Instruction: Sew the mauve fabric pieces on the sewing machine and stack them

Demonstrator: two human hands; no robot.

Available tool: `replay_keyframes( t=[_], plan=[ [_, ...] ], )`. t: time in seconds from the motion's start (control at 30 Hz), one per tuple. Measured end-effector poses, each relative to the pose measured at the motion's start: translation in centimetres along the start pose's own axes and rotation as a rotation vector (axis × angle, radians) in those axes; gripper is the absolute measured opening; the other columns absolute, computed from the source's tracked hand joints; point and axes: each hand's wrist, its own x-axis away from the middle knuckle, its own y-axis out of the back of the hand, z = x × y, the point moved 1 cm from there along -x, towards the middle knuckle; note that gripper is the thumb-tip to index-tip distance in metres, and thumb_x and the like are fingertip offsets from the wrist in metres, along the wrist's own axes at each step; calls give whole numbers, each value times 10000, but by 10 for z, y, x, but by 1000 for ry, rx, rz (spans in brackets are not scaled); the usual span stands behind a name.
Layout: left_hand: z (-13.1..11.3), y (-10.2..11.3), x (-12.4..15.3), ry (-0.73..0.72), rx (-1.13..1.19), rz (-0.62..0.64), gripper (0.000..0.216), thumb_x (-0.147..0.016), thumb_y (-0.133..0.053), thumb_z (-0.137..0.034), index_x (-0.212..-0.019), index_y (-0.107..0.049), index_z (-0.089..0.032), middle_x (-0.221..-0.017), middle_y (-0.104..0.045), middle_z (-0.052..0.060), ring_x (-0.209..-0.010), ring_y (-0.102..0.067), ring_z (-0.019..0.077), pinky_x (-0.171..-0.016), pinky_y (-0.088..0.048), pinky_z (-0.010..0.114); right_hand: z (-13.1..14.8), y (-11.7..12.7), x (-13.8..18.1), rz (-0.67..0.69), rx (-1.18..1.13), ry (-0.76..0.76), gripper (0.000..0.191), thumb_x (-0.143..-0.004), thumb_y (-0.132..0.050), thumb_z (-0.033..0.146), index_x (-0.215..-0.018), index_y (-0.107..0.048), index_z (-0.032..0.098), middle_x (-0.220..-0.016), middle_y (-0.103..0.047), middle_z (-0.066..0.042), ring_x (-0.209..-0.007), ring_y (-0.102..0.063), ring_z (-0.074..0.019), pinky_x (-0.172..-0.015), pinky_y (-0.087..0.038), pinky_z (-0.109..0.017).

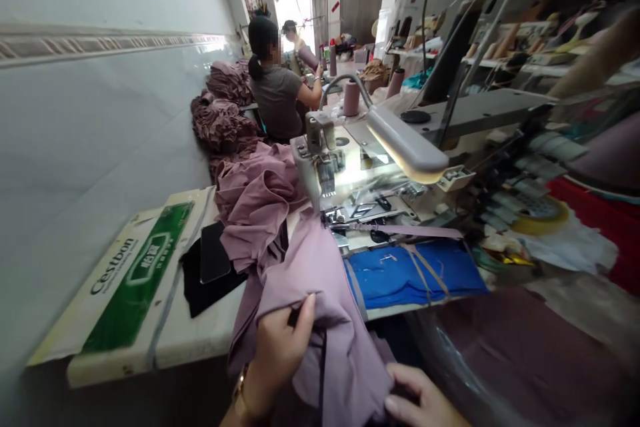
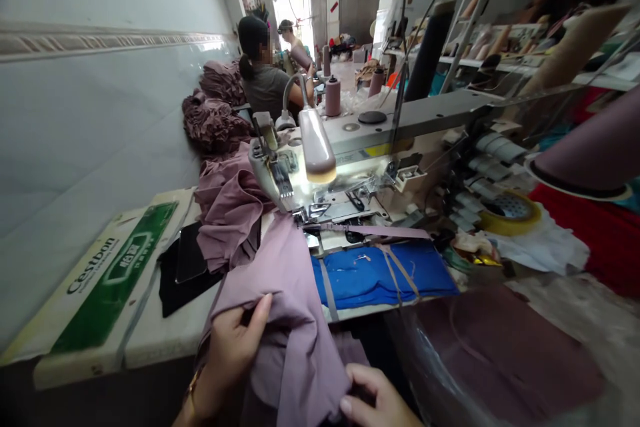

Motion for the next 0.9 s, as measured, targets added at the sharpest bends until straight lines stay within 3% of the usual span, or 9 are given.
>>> replay_keyframes(
  t=[0.23,0.33,0.5,0.67,0.77,0.9],
  plan=[
    [1,0,-48,50,75,-81,301,-884,-588,-368,-665,-614,-162,-669,-630,17,-654,-578,157,-645,-461,261,35,5,-26,50,-50,93,372,-776,-628,550,-721,-575,185,-668,-530,12,-677,-525,-191,-641,-427,-289],
    [0,0,-71,83,217,-93,236,-897,-576,-382,-824,-643,-167,-816,-665,22,-786,-609,167,-752,-476,264,44,9,-32,58,-86,96,338,-782,-642,515,-751,-585,183,-697,-552,2,-696,-536,-192,-655,-427,-293],
    [-3,0,-98,64,385,49,294,-870,-618,-322,-1137,-586,-202,-1176,-646,66,-1159,-578,216,-1036,-412,339,49,11,-46,11,-112,155,301,-787,-662,476,-770,-609,180,-691,-569,3,-669,-546,-183,-645,-438,-293],
    [4,2,-119,-7,298,176,433,-759,-705,-232,-1174,-583,-203,-1264,-601,79,-1293,-483,244,-1143,-304,362,55,14,-61,-47,-118,204,312,-792,-668,487,-752,-621,181,-674,-575,9,-654,-552,-176,-630,-450,-287],
    [10,3,-135,-75,267,230,434,-753,-666,-183,-1181,-589,-187,-1218,-626,80,-1281,-491,245,-1146,-300,375,61,14,-69,-52,-145,221,301,-799,-677,470,-757,-623,178,-675,-581,11,-657,-563,-171,-637,-459,-286],
    [13,8,-159,-91,150,221,281,-786,-572,-152,-1057,-646,-142,-1030,-690,84,-1034,-627,246,-966,-467,382,70,13,-81,-49,-212,223,300,-806,-685,464,-759,-604,179,-636,-559,33,-572,-566,-145,-584,-456,-274]
  ],
)
